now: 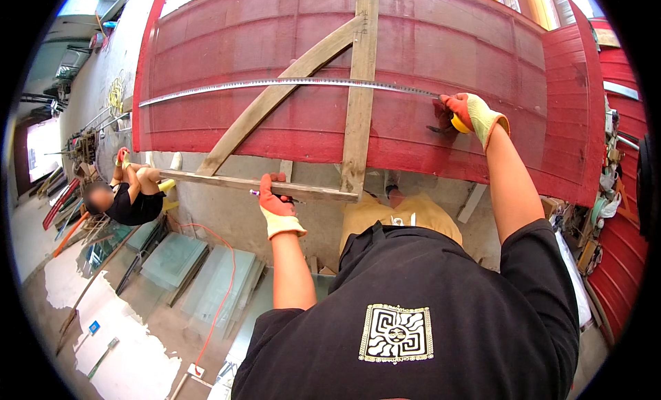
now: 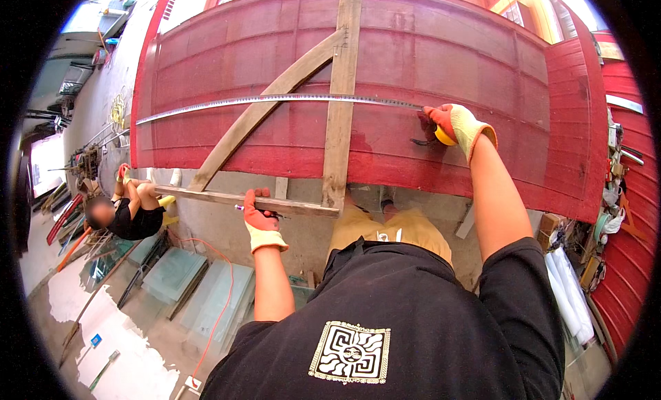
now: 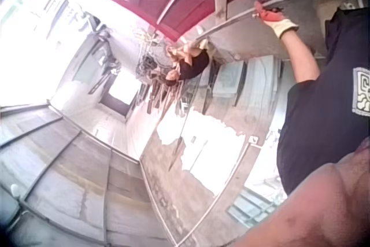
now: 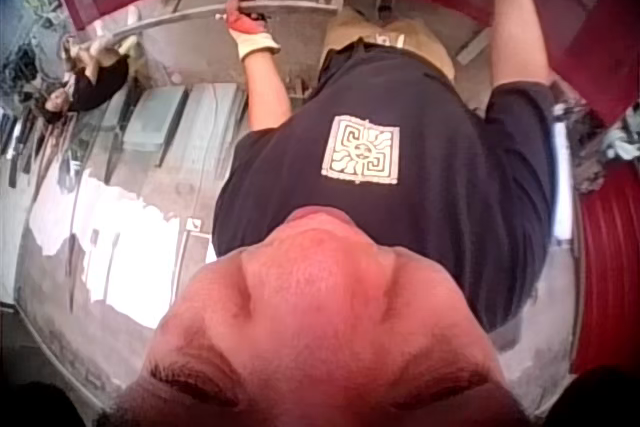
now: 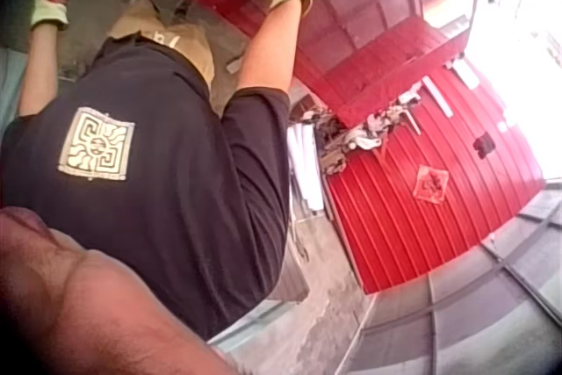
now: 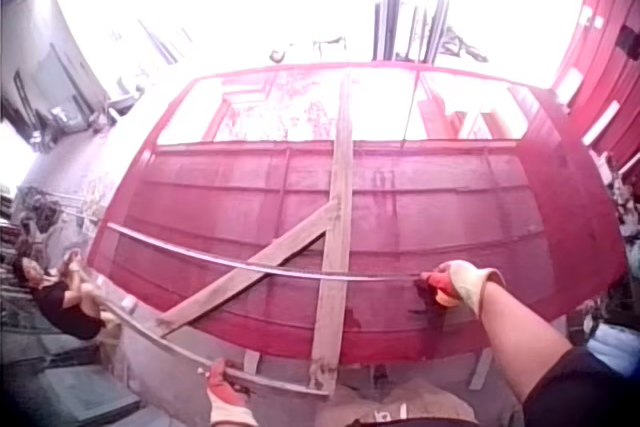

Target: The person puts on gloves, aligns a T-square on a large glass sheet, uses a measuring tape to find the length, and marks a point on the glass with a pen. They also handle a wooden triangular frame and move the T-square across the surface.

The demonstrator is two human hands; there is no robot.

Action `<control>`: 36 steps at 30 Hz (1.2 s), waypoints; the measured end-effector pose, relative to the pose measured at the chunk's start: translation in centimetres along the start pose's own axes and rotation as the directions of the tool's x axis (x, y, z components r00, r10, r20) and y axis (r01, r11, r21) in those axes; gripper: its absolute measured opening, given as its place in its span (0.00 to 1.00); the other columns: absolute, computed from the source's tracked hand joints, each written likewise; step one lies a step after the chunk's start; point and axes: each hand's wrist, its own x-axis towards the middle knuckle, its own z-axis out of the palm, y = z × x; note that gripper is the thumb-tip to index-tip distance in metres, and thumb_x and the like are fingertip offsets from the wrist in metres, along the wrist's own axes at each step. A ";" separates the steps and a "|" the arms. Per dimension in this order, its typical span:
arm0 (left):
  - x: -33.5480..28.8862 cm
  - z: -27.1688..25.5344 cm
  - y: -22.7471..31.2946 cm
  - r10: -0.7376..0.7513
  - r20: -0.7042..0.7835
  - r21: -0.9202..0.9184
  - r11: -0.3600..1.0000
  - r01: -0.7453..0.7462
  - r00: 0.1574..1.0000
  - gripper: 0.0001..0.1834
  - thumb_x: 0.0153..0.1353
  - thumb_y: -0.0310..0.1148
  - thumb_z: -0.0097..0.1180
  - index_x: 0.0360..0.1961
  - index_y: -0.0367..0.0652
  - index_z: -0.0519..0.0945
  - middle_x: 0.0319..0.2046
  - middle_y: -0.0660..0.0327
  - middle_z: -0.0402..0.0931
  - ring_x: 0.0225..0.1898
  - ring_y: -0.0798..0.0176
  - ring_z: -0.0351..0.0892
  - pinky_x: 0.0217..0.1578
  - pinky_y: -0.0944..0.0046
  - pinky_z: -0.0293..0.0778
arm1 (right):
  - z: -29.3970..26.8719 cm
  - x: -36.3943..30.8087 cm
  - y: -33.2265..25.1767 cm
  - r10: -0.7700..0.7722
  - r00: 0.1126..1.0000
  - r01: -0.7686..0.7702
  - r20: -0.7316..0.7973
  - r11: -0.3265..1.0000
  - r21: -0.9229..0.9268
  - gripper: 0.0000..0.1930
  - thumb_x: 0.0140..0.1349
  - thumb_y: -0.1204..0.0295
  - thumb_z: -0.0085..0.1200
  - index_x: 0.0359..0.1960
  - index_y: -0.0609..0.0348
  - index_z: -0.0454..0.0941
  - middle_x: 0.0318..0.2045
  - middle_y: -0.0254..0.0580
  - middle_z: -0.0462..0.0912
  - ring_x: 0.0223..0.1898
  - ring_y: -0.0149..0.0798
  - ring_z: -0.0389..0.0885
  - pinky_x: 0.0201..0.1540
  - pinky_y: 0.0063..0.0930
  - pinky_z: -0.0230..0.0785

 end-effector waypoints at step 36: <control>-0.1 0.0 -0.8 -0.034 -0.007 0.099 0.995 0.034 0.999 0.17 0.67 0.51 0.60 0.45 0.51 0.80 0.39 0.68 0.81 0.30 0.73 0.76 0.21 0.72 0.60 | -0.4 4.0 4.5 -0.341 0.940 0.316 0.024 0.842 -0.437 0.27 0.71 0.47 0.56 0.48 0.64 0.82 0.44 0.53 0.88 0.47 0.51 0.85 0.53 0.41 0.74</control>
